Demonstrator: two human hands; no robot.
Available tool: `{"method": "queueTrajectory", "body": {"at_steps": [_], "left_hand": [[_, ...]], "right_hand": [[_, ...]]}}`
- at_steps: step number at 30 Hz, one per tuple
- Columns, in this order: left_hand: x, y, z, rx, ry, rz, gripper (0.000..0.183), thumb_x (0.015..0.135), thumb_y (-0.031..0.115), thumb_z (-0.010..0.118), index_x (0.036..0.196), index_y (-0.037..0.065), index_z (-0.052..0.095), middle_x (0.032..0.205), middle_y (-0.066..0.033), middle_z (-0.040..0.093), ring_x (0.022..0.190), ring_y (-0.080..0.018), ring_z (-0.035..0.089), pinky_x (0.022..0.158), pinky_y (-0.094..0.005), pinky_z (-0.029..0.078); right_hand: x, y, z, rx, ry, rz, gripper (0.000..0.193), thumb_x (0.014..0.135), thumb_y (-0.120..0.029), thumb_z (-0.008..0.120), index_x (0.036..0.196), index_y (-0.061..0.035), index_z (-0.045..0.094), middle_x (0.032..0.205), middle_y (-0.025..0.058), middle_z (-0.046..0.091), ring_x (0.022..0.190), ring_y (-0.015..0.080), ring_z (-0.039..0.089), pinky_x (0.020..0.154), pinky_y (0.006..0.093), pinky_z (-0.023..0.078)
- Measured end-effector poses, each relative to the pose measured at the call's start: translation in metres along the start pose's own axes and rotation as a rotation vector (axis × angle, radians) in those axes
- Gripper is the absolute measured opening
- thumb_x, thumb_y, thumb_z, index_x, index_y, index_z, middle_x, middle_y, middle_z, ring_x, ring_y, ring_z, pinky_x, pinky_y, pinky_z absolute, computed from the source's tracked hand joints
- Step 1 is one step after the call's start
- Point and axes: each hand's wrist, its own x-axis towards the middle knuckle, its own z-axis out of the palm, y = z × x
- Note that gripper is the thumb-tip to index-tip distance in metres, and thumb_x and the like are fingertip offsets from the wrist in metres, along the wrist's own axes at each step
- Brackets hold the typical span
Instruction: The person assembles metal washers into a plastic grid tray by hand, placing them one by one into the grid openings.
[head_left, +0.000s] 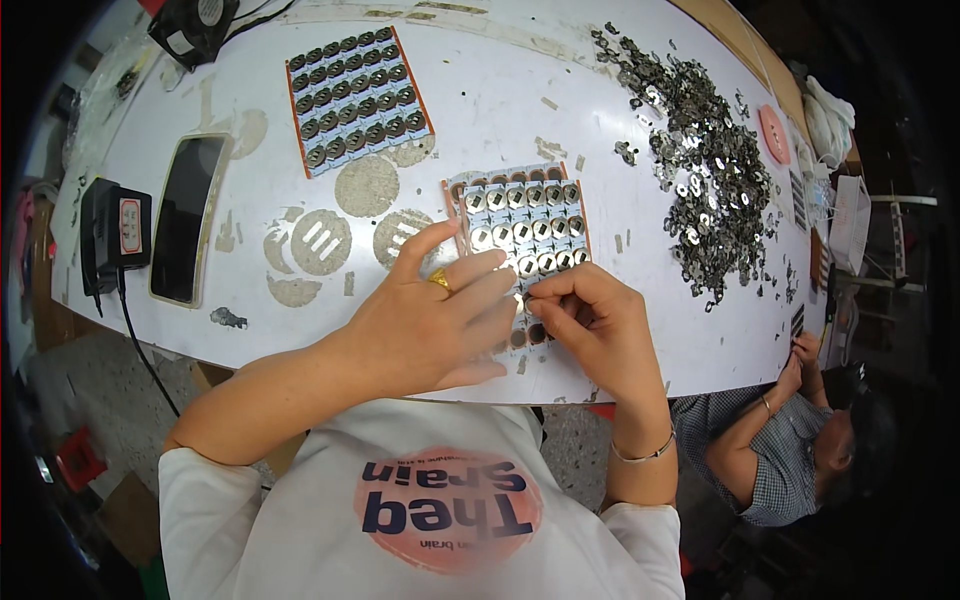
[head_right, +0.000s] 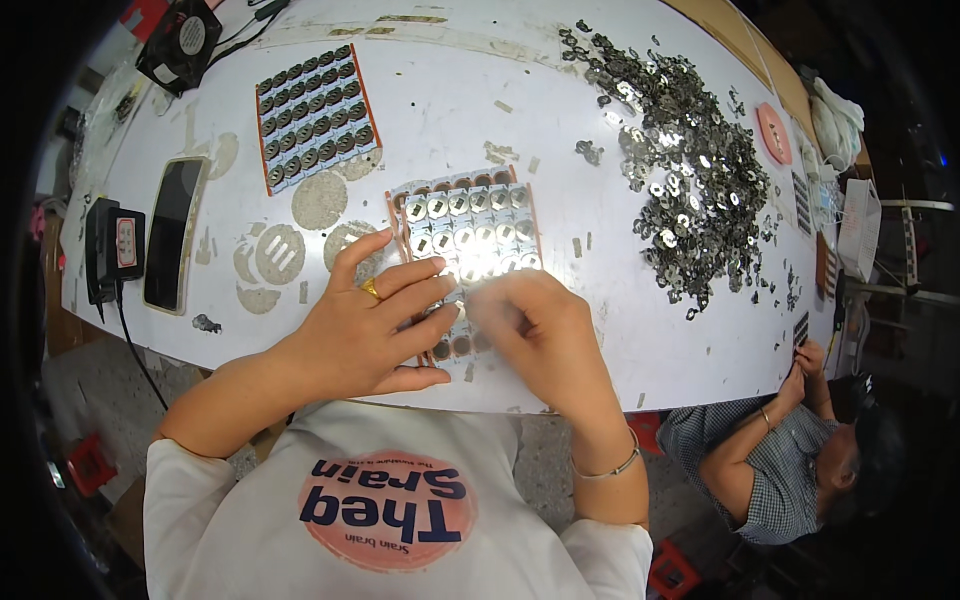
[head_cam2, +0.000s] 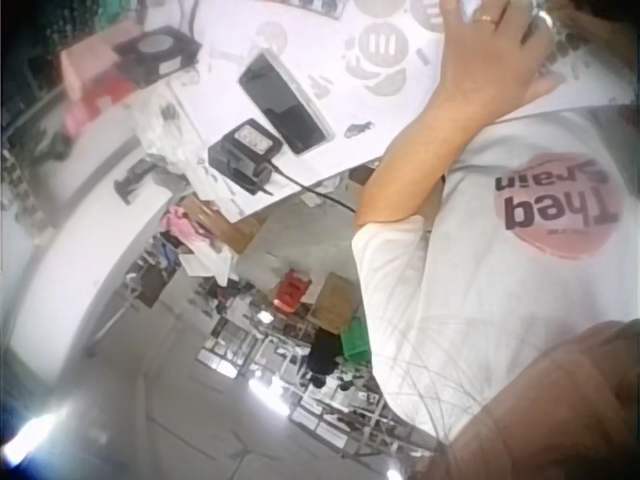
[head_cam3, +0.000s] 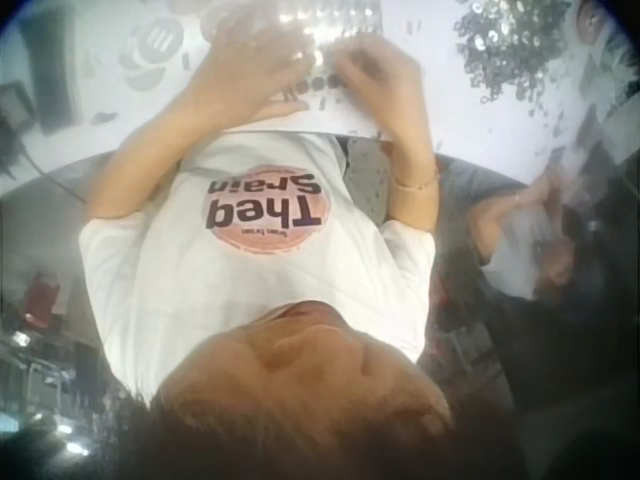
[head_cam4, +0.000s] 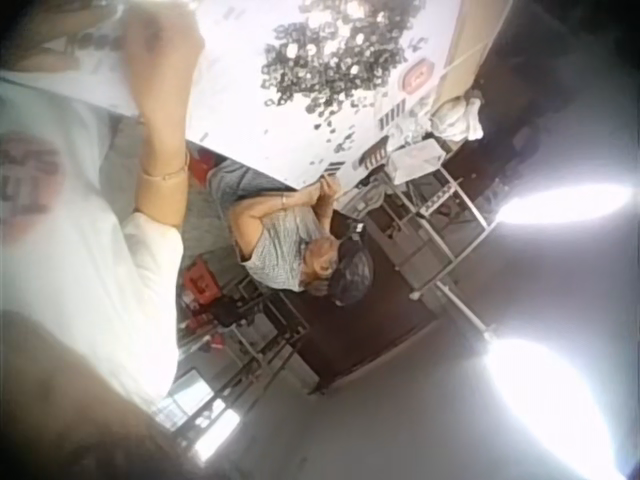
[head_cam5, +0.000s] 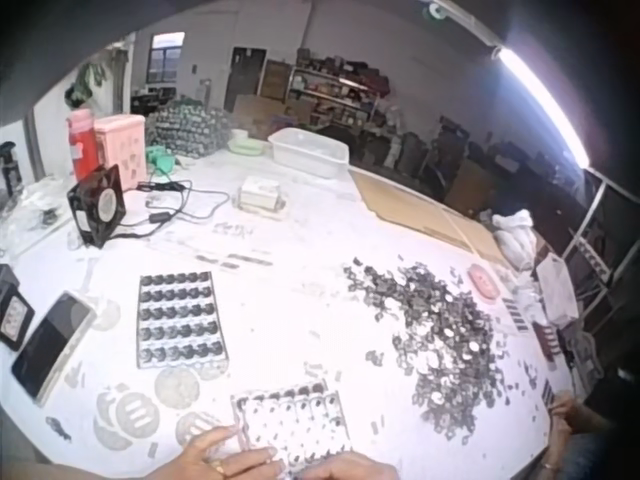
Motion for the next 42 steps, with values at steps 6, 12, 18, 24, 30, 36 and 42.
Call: {"method": "queueTrajectory", "body": {"at_steps": [6,12,18,24,30,36,42], "left_hand": [[0.001,0.001,0.0,-0.013,-0.003,0.0,0.056,0.08,0.051,0.086,0.118,0.011,0.074,0.131,-0.0086,0.068,0.133,-0.026,0.062,0.122,-0.0642,0.027],[0.001,0.001,0.0,0.003,0.016,0.009,0.057,0.079,0.051,0.085,0.117,0.011,0.073,0.13,-0.0091,0.068,0.133,-0.0265,0.062,0.121,-0.0644,0.027],[0.002,-0.002,0.001,0.004,-0.002,0.007,0.06,0.077,0.05,0.086,0.122,0.013,0.072,0.129,-0.0074,0.067,0.133,-0.026,0.061,0.121,-0.065,0.027],[0.003,-0.001,0.003,-0.011,0.004,0.009,0.061,0.076,0.05,0.087,0.126,0.019,0.072,0.13,-0.006,0.065,0.13,-0.0254,0.061,0.121,-0.066,0.027],[0.001,-0.001,0.005,-0.031,0.011,-0.008,0.062,0.074,0.05,0.087,0.126,0.019,0.073,0.131,-0.0065,0.065,0.133,-0.0252,0.059,0.122,-0.0656,0.024],[0.002,0.0,0.002,-0.076,-0.006,-0.03,0.06,0.075,0.045,0.088,0.126,0.017,0.072,0.135,-0.0066,0.064,0.137,-0.0254,0.058,0.122,-0.0643,0.025],[0.003,0.0,0.005,-0.088,-0.016,-0.028,0.059,0.073,0.041,0.088,0.126,0.018,0.072,0.142,-0.0072,0.063,0.143,-0.0247,0.054,0.123,-0.0629,0.026]], "right_hand": [[-0.002,-0.004,0.0,-0.067,0.035,-0.023,0.013,0.093,-0.003,0.077,0.105,-0.0024,0.074,0.09,0.0061,0.067,0.067,0.0117,0.06,0.062,0.0282,0.05],[0.0,-0.002,-0.005,-0.127,-0.025,-0.108,0.013,0.093,-0.004,0.078,0.105,-0.0031,0.073,0.088,0.0065,0.064,0.068,0.0129,0.059,0.062,0.03,0.049],[0.034,0.005,-0.05,-0.293,0.091,-0.191,0.024,0.094,-0.004,0.074,0.117,-0.006,0.077,0.101,0.0114,0.073,0.07,0.0164,0.063,0.067,0.0294,0.053],[0.114,0.036,-0.076,-0.584,0.521,-0.424,0.03,0.095,-0.007,0.071,0.124,-0.007,0.076,0.106,0.0124,0.078,0.091,0.025,0.068,0.084,0.0372,0.056],[0.122,0.043,-0.078,-0.801,0.414,-0.466,0.033,0.089,-0.003,0.072,0.122,-0.0059,0.076,0.109,0.0116,0.079,0.1,0.0313,0.07,0.091,0.039,0.058],[0.083,0.034,-0.079,0.345,0.329,-0.035,0.023,0.096,-0.001,0.075,0.119,0.0011,0.075,0.104,0.011,0.079,0.093,0.0193,0.076,0.085,0.0336,0.062],[0.037,0.024,-0.065,0.731,0.094,0.177,0.022,0.098,0.0,0.074,0.119,0.0045,0.072,0.098,0.0102,0.078,0.084,0.0161,0.076,0.076,0.0281,0.064]]}}
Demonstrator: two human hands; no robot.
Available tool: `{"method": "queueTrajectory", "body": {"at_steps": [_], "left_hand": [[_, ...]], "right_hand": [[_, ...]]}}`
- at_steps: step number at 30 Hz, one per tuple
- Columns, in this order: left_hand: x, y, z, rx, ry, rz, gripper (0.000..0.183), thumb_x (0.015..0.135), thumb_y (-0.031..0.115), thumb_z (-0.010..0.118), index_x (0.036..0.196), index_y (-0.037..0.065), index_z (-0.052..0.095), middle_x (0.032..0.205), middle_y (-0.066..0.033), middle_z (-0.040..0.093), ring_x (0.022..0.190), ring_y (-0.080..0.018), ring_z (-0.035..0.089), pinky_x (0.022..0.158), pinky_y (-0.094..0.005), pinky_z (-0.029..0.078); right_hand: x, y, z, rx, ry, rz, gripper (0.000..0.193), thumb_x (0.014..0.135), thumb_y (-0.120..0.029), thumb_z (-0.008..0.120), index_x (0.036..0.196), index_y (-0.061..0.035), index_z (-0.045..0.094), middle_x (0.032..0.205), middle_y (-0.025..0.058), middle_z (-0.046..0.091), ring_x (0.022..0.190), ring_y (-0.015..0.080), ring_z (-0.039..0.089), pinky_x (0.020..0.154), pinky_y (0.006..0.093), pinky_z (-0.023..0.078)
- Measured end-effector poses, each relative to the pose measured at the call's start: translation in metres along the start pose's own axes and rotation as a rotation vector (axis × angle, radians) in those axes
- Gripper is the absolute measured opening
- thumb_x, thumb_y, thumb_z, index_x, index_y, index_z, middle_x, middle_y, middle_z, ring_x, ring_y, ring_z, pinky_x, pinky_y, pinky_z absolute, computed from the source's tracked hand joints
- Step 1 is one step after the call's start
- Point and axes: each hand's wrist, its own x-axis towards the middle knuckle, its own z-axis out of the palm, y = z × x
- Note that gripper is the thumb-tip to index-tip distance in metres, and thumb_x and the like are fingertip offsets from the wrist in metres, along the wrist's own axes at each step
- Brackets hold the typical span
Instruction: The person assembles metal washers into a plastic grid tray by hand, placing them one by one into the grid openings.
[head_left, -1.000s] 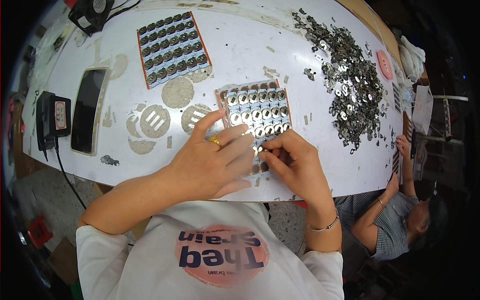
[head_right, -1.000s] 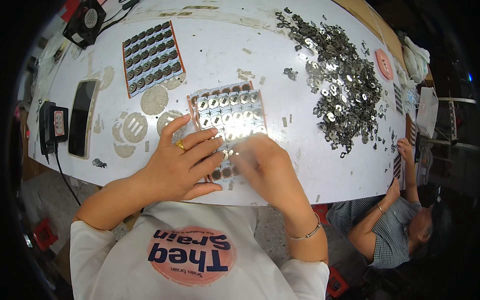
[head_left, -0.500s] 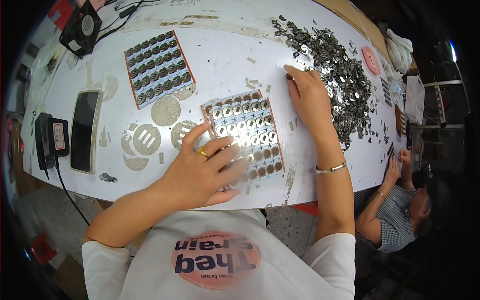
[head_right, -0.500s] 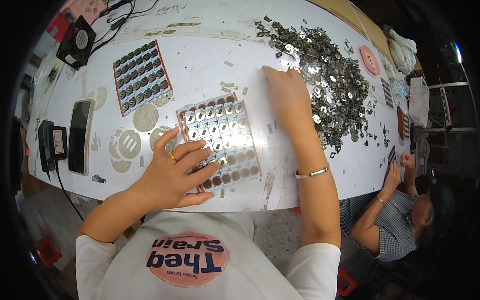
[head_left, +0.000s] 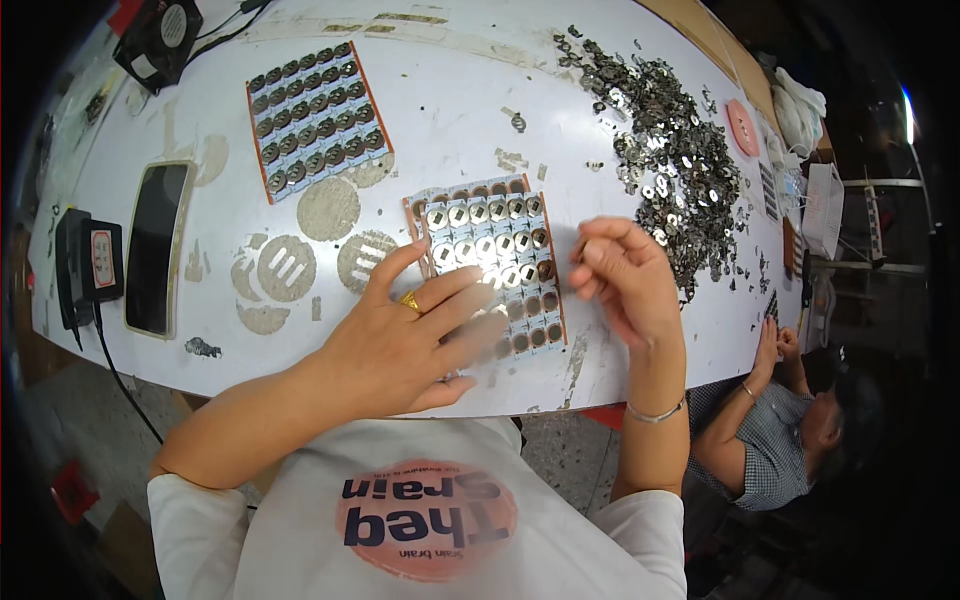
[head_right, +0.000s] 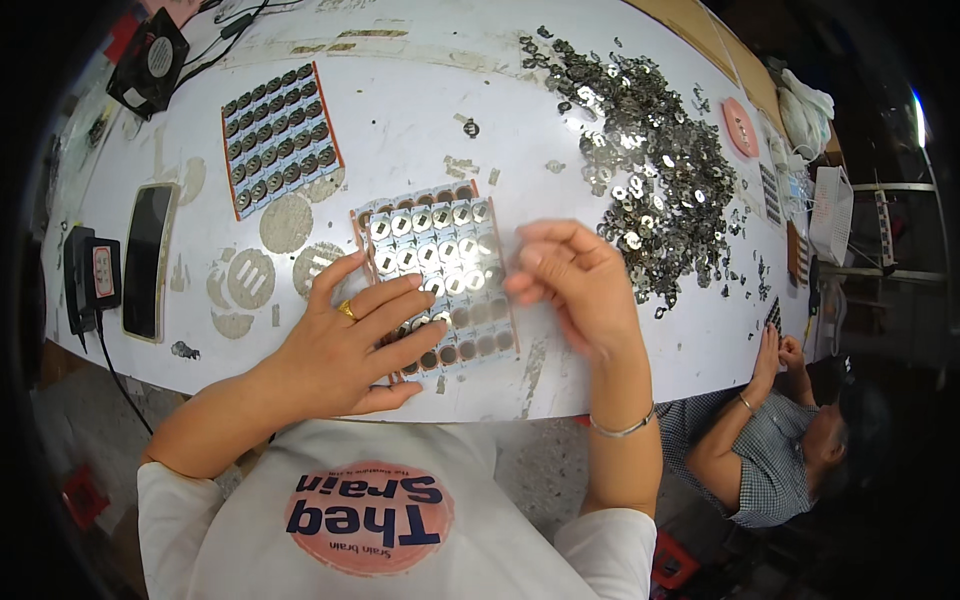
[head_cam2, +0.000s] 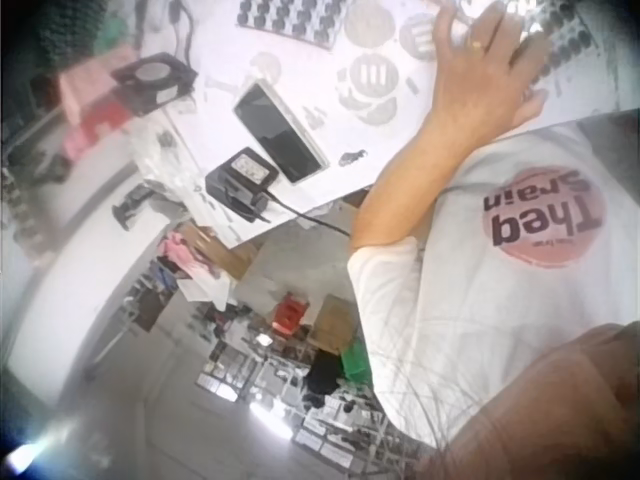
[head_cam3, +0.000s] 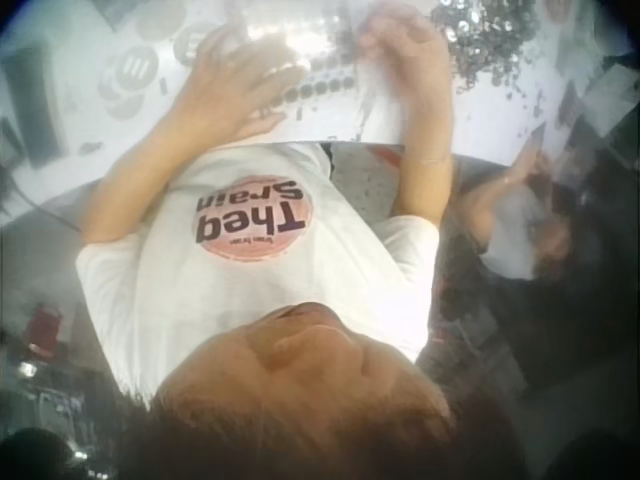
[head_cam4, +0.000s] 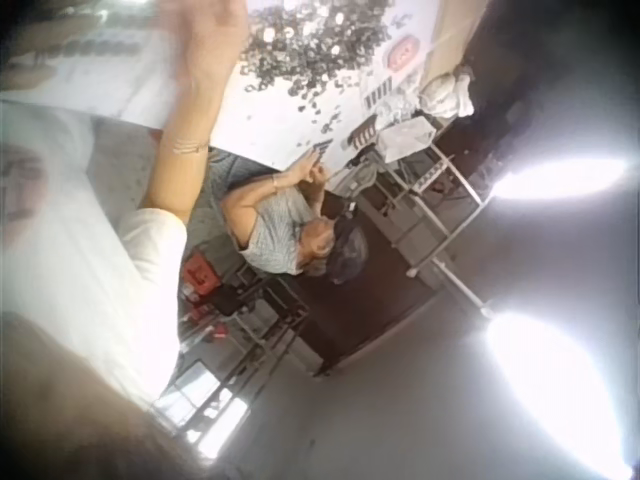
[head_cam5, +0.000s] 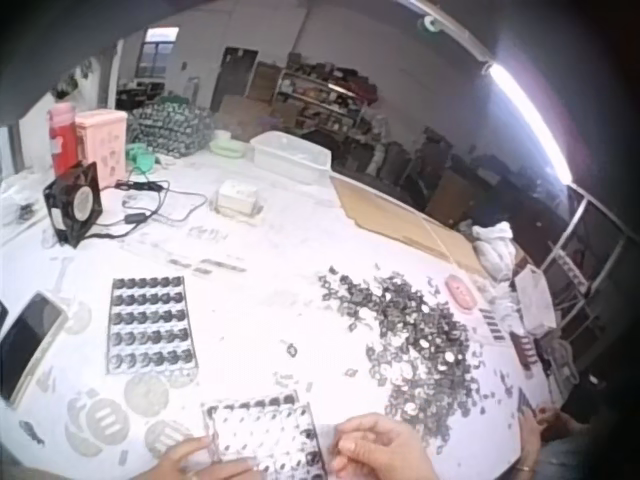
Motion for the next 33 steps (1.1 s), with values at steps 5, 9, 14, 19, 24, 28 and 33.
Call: {"method": "queueTrajectory", "body": {"at_steps": [5,9,14,19,24,28,33], "left_hand": [[0.002,0.002,0.0,0.014,-0.007,0.011,0.059,0.071,0.039,0.087,0.125,0.02,0.072,0.141,-0.0069,0.063,0.143,-0.0248,0.053,0.123,-0.0633,0.027],[0.003,0.004,0.0,0.018,-0.015,0.016,0.059,0.072,0.041,0.088,0.125,0.02,0.072,0.139,-0.0066,0.063,0.142,-0.0251,0.053,0.123,-0.0635,0.027],[0.001,0.004,0.0,0.033,-0.021,0.01,0.058,0.075,0.044,0.087,0.126,0.019,0.072,0.138,-0.0058,0.064,0.141,-0.0251,0.053,0.123,-0.0641,0.026],[0.002,0.005,0.003,0.037,-0.003,0.008,0.058,0.075,0.043,0.087,0.126,0.019,0.073,0.137,-0.0057,0.064,0.14,-0.0248,0.055,0.123,-0.0639,0.026],[0.002,0.006,0.003,0.041,0.006,0.007,0.058,0.074,0.043,0.087,0.125,0.018,0.074,0.136,-0.0058,0.064,0.138,-0.0251,0.055,0.123,-0.0638,0.026],[0.002,0.005,0.003,0.039,0.003,0.005,0.058,0.075,0.042,0.086,0.126,0.018,0.074,0.135,-0.006,0.065,0.138,-0.0253,0.056,0.123,-0.0633,0.027],[0.001,0.006,0.005,0.041,0.001,0.001,0.056,0.079,0.042,0.084,0.127,0.017,0.073,0.136,-0.0062,0.065,0.138,-0.026,0.055,0.123,-0.0619,0.027]], "right_hand": [[-0.031,0.02,0.029,-0.324,-0.145,0.062,0.014,0.098,-0.001,0.074,0.111,0.0022,0.075,0.092,0.0069,0.077,0.077,0.0112,0.073,0.069,0.0252,0.06],[-0.038,0.025,0.036,-0.576,-0.126,-0.084,0.008,0.098,-0.001,0.072,0.106,0.0003,0.076,0.093,0.0036,0.072,0.075,0.0091,0.071,0.067,0.0237,0.055],[-0.041,0.025,0.049,-0.651,-0.084,-0.153,0.009,0.099,-0.002,0.072,0.107,-0.001,0.075,0.095,0.0047,0.07,0.075,0.0104,0.071,0.067,0.0253,0.054],[-0.048,0.036,0.047,-0.767,-0.044,-0.239,0.012,0.098,-0.002,0.073,0.11,-0.003,0.075,0.094,0.0057,0.069,0.076,0.0115,0.069,0.066,0.0283,0.053],[-0.051,0.049,0.053,-0.881,0.023,-0.41,0.017,0.095,-0.005,0.076,0.112,-0.0046,0.074,0.095,0.0093,0.067,0.074,0.0194,0.068,0.064,0.0322,0.053],[-0.051,0.045,0.054,-0.998,0.052,-0.457,0.018,0.094,-0.005,0.077,0.111,-0.0045,0.073,0.095,0.0106,0.065,0.074,0.0244,0.066,0.065,0.035,0.053],[-0.057,0.032,0.054,-0.957,-0.014,-0.348,0.015,0.092,-0.004,0.076,0.107,-0.0043,0.072,0.095,0.0118,0.063,0.079,0.0305,0.067,0.068,0.0394,0.055]]}}
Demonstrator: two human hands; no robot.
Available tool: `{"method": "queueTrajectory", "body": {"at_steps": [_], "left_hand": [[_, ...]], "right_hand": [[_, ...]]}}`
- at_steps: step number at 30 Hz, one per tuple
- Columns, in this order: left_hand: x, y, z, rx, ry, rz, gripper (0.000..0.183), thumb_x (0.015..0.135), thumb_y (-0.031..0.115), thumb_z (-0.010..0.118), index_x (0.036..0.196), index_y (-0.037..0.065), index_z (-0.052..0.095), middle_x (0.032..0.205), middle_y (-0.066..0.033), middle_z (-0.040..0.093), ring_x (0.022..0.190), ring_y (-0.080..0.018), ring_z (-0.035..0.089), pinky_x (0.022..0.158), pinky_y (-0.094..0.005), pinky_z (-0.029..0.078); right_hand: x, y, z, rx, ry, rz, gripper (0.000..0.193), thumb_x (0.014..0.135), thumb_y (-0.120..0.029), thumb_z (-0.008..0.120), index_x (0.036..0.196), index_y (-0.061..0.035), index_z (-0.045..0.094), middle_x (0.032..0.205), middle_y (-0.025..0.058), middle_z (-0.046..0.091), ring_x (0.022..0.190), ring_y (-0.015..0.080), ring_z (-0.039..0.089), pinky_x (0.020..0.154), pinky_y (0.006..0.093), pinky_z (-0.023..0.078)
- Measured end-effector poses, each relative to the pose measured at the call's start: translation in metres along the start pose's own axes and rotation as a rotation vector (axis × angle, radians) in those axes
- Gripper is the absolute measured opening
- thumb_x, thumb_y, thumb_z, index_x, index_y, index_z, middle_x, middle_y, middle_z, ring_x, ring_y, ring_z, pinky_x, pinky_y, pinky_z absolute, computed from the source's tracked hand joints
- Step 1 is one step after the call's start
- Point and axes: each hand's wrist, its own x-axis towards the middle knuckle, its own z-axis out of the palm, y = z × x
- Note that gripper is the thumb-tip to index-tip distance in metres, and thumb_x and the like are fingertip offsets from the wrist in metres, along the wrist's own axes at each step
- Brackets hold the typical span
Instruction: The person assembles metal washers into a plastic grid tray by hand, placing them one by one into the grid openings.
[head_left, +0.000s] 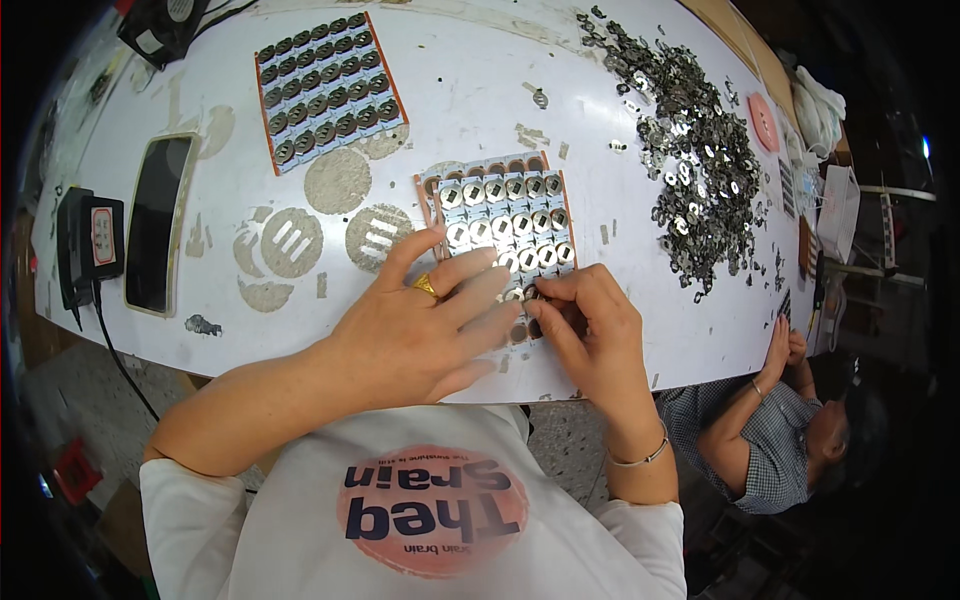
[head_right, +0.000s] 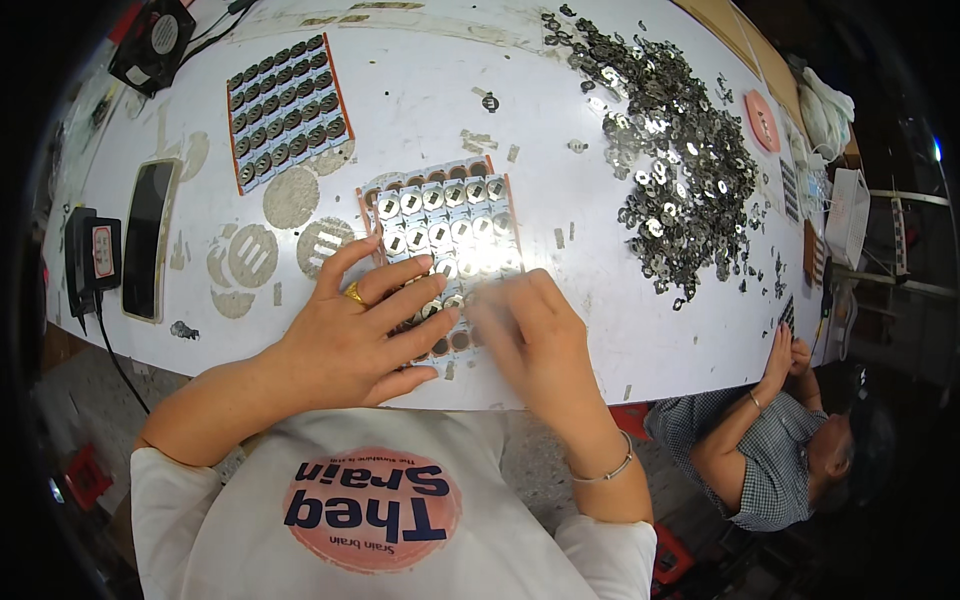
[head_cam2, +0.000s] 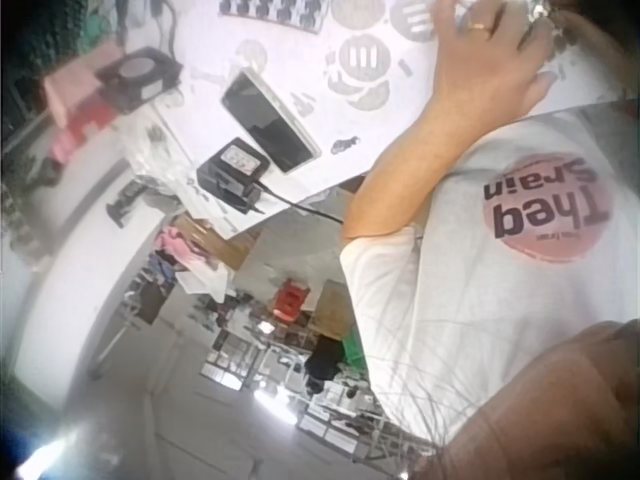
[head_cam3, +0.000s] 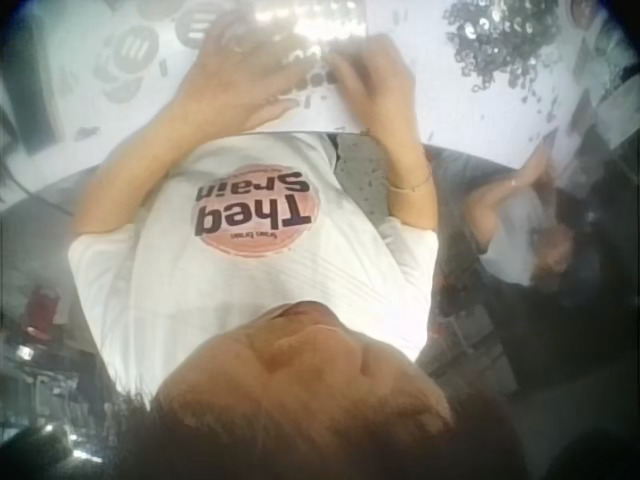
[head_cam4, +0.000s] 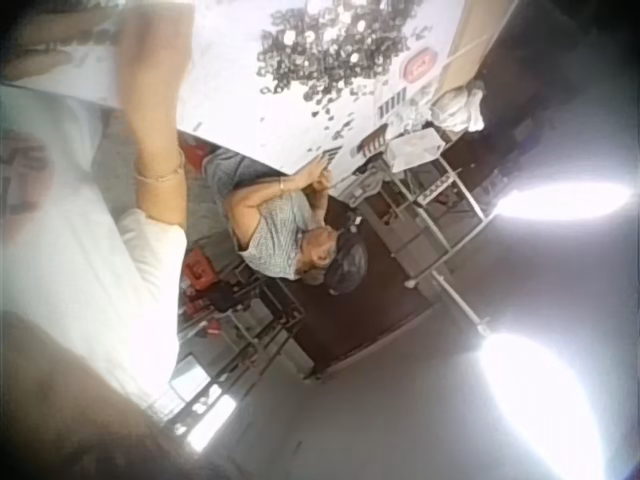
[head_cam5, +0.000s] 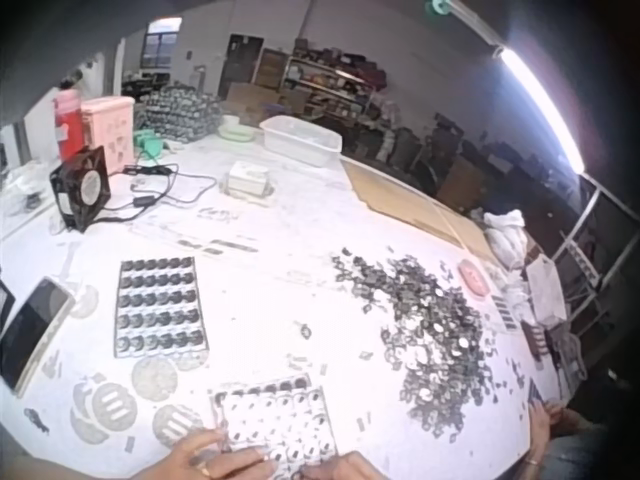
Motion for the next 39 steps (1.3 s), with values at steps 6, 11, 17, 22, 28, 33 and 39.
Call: {"method": "queueTrajectory", "body": {"at_steps": [6,11,17,22,28,33,39], "left_hand": [[0.001,0.0,0.0,0.009,0.013,-0.001,0.053,0.08,0.041,0.083,0.126,0.017,0.074,0.136,-0.0065,0.066,0.138,-0.0264,0.056,0.122,-0.0616,0.028],[0.004,-0.003,0.002,-0.003,0.043,0.046,0.05,0.076,0.041,0.083,0.119,0.017,0.074,0.131,-0.0062,0.066,0.134,-0.0254,0.058,0.121,-0.0631,0.028],[0.003,-0.005,0.002,-0.003,0.042,0.043,0.052,0.073,0.042,0.083,0.118,0.018,0.073,0.129,-0.0055,0.066,0.133,-0.0247,0.058,0.119,-0.0632,0.029],[0.0,-0.006,0.0,0.002,0.04,0.021,0.053,0.073,0.043,0.084,0.119,0.019,0.073,0.134,-0.0053,0.064,0.134,-0.0243,0.057,0.119,-0.0623,0.029],[0.002,-0.004,-0.002,-0.04,0.007,-0.008,0.053,0.08,0.044,0.081,0.126,0.02,0.07,0.144,-0.0054,0.059,0.139,-0.0222,0.052,0.12,-0.0589,0.025],[0.001,-0.002,-0.002,-0.02,-0.045,-0.035,0.061,0.079,0.046,0.082,0.134,0.023,0.069,0.151,-0.0079,0.057,0.144,-0.027,0.049,0.122,-0.059,0.026],[0.003,-0.004,-0.001,-0.064,-0.083,-0.027,0.06,0.081,0.044,0.083,0.135,0.022,0.069,0.155,-0.0118,0.053,0.155,-0.0314,0.04,0.127,-0.0601,0.024]], "right_hand": [[0.003,-0.008,-0.005,-0.248,-0.017,-0.173,0.014,0.093,0.0,0.079,0.106,0.0002,0.075,0.091,0.0101,0.067,0.069,0.0183,0.066,0.062,0.0303,0.052],[0.067,0.003,-0.035,-0.4,0.194,-0.298,0.016,0.092,-0.001,0.073,0.107,-0.0049,0.077,0.095,0.0117,0.071,0.082,0.0296,0.069,0.071,0.0365,0.057],[0.161,0.025,-0.009,-0.546,0.268,-0.532,0.024,0.095,-0.004,0.069,0.118,-0.006,0.075,0.112,0.01,0.076,0.104,0.0291,0.067,0.088,0.0385,0.058],[0.167,0.024,-0.016,-0.08,0.164,-0.091,0.027,0.098,-0.005,0.067,0.123,-0.0069,0.076,0.115,0.0091,0.078,0.101,0.0217,0.073,0.089,0.0305,0.059],[0.101,0.032,-0.043,0.826,-0.119,0.139,0.021,0.099,-0.001,0.072,0.119,0.0022,0.074,0.106,0.0094,0.078,0.094,0.0167,0.074,0.086,0.0297,0.06],[0.053,0.01,-0.041,0.541,-0.19,0.148,0.019,0.097,0.003,0.073,0.115,0.0009,0.077,0.105,0.0062,0.075,0.09,0.008,0.07,0.08,0.0238,0.059],[0.032,0.017,-0.042,0.22,-0.228,0.092,0.017,0.094,0.001,0.072,0.107,-0.0042,0.082,0.097,0.0053,0.074,0.079,0.0101,0.069,0.069,0.027,0.056]]}}
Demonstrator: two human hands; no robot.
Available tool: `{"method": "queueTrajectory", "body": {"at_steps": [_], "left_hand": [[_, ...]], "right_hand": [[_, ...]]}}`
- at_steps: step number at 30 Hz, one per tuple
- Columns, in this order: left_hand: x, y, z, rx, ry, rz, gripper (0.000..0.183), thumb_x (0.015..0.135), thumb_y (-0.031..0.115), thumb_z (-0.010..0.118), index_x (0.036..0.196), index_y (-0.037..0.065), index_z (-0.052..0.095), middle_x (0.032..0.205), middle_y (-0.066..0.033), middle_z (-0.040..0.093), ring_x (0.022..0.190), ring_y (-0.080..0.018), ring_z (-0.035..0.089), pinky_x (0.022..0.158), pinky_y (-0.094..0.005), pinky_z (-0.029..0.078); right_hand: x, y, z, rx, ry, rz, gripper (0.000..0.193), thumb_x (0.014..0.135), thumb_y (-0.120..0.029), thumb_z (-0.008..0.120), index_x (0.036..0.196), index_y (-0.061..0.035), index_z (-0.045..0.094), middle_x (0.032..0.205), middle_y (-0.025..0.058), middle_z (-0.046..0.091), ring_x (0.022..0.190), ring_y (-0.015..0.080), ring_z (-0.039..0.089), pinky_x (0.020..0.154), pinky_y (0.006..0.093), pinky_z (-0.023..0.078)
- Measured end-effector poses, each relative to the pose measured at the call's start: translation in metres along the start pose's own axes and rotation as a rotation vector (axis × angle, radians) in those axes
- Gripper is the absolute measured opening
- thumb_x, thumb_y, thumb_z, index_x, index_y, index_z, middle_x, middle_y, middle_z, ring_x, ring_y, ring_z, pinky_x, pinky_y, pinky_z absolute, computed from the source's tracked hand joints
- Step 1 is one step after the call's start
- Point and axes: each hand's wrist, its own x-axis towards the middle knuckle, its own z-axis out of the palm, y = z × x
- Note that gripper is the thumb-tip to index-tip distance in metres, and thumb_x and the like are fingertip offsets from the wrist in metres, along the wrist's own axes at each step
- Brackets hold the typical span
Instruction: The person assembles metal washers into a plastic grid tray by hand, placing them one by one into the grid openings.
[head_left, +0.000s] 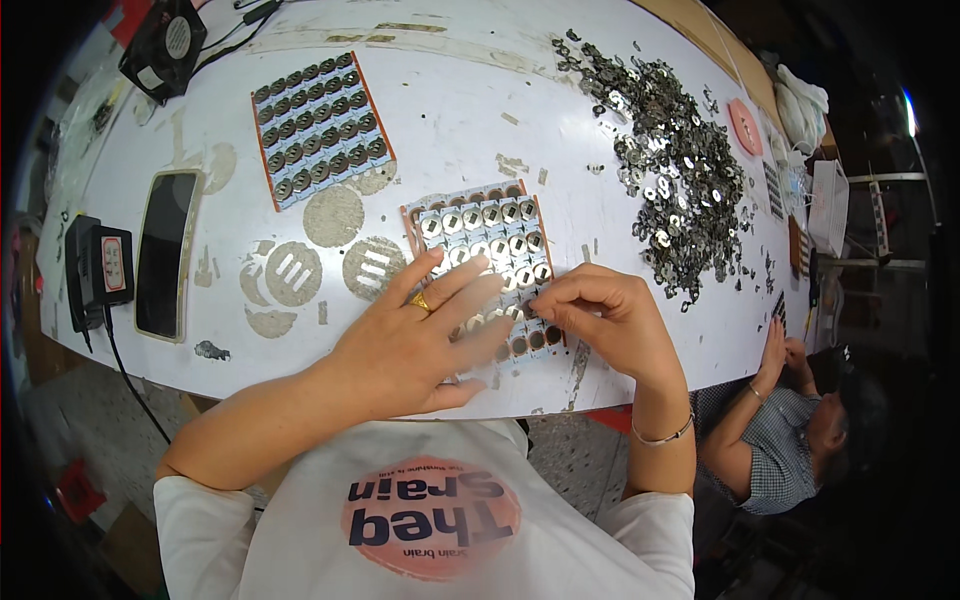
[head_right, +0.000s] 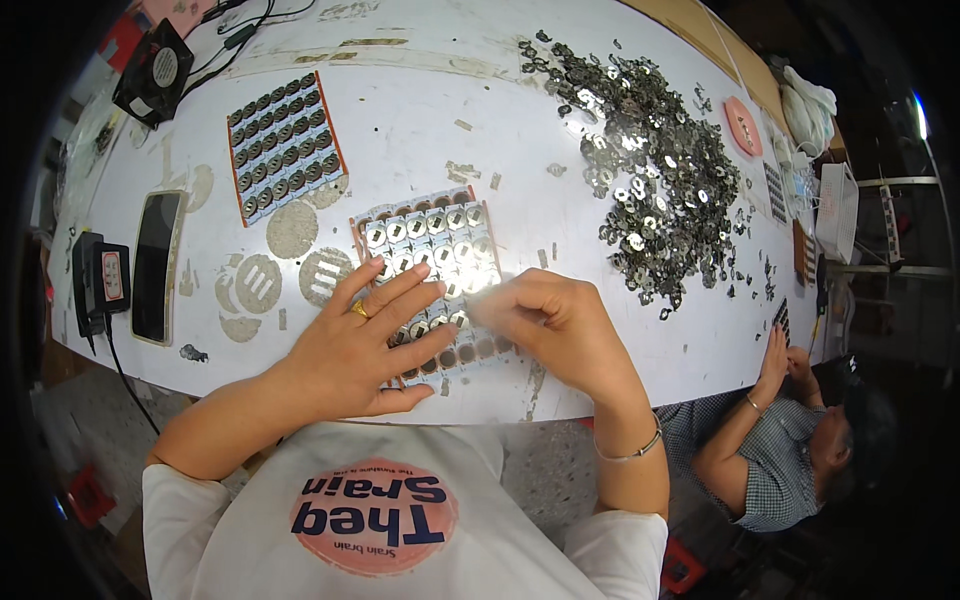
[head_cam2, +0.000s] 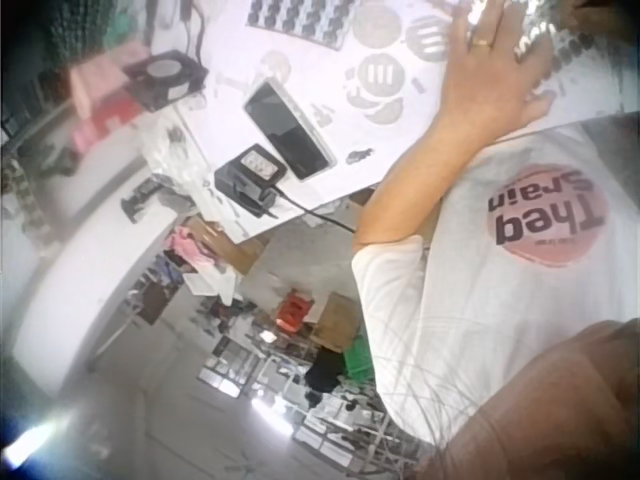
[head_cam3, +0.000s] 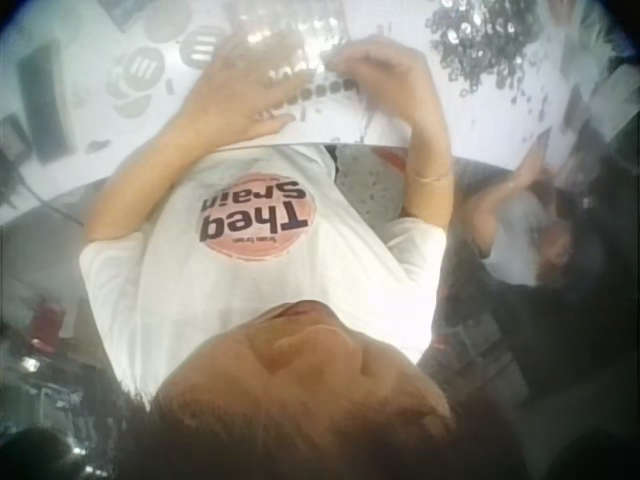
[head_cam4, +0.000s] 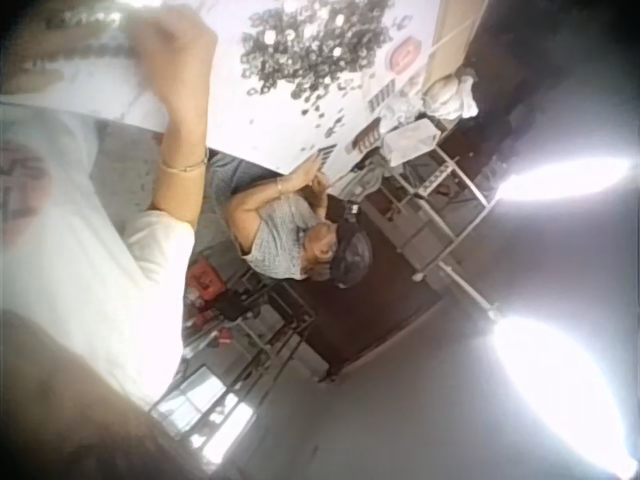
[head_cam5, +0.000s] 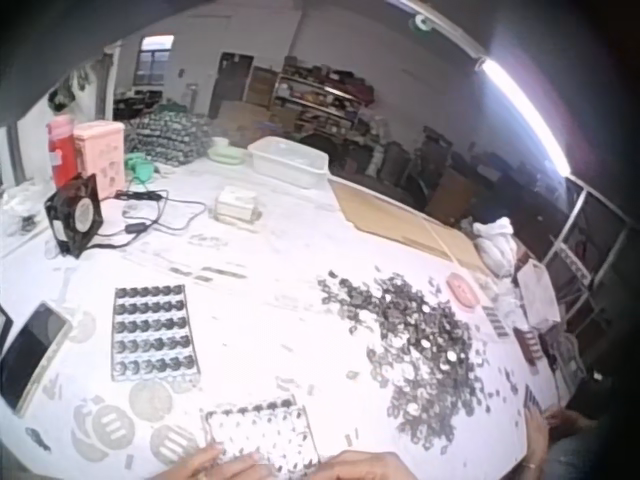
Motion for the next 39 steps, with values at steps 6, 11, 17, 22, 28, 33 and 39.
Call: {"method": "queueTrajectory", "body": {"at_steps": [6,11,17,22,28,33,39], "left_hand": [[0.001,0.0,-0.001,0.012,0.011,0.005,0.06,0.082,0.043,0.083,0.136,0.022,0.069,0.161,-0.0157,0.05,0.155,-0.0329,0.042,0.126,-0.056,0.028],[0.002,-0.001,-0.001,0.021,0.013,0.017,0.058,0.083,0.042,0.082,0.135,0.02,0.069,0.159,-0.0167,0.052,0.153,-0.0338,0.045,0.125,-0.0533,0.032],[0.002,0.0,-0.002,0.027,0.028,0.022,0.058,0.082,0.041,0.081,0.135,0.02,0.07,0.159,-0.0168,0.052,0.151,-0.034,0.046,0.124,-0.0531,0.034],[0.003,0.0,-0.003,0.043,0.016,0.023,0.059,0.083,0.041,0.081,0.136,0.02,0.07,0.159,-0.0166,0.052,0.151,-0.0337,0.046,0.124,-0.0529,0.034],[0.003,0.0,-0.004,0.047,0.005,0.024,0.059,0.083,0.043,0.08,0.137,0.019,0.069,0.159,-0.0167,0.052,0.152,-0.0336,0.045,0.124,-0.0534,0.033],[0.002,0.0,-0.003,0.051,0.013,0.028,0.059,0.084,0.043,0.08,0.136,0.019,0.069,0.159,-0.0167,0.051,0.152,-0.0336,0.044,0.124,-0.0545,0.033],[0.003,0.0,-0.002,0.063,0.028,0.036,0.059,0.083,0.042,0.081,0.136,0.019,0.07,0.159,-0.0165,0.052,0.152,-0.0331,0.045,0.123,-0.0537,0.033]], "right_hand": [[-0.002,0.0,0.005,-0.073,0.008,0.047,0.012,0.096,0.0,0.074,0.107,-0.0032,0.078,0.093,0.0039,0.072,0.075,0.0094,0.064,0.067,0.0258,0.052],[-0.006,0.005,0.014,-0.112,-0.011,-0.06,0.015,0.097,-0.006,0.072,0.112,-0.0048,0.077,0.092,0.007,0.07,0.073,0.014,0.065,0.066,0.0294,0.052],[-0.01,0.005,0.019,-0.052,0.07,-0.004,0.015,0.097,-0.005,0.072,0.111,-0.0051,0.076,0.092,0.0072,0.069,0.072,0.0147,0.064,0.066,0.0293,0.051],[-0.01,0.009,0.022,-0.11,0.107,-0.098,0.014,0.096,-0.004,0.074,0.11,-0.004,0.075,0.09,0.0046,0.066,0.07,0.0113,0.061,0.063,0.028,0.049],[-0.013,0.012,0.023,-0.027,0.106,-0.004,0.013,0.093,-0.005,0.079,0.104,-0.0018,0.072,0.085,0.0051,0.061,0.067,0.0129,0.059,0.062,0.0291,0.049],[-0.009,0.003,0.018,-0.136,0.072,-0.077,0.014,0.092,-0.005,0.079,0.104,-0.0022,0.072,0.085,0.0064,0.063,0.067,0.0149,0.059,0.062,0.0303,0.049],[0.048,0.023,-0.029,-0.615,0.447,-0.35,0.024,0.096,-0.005,0.071,0.119,-0.0035,0.073,0.098,0.0095,0.072,0.085,0.0258,0.067,0.07,0.0357,0.056]]}}
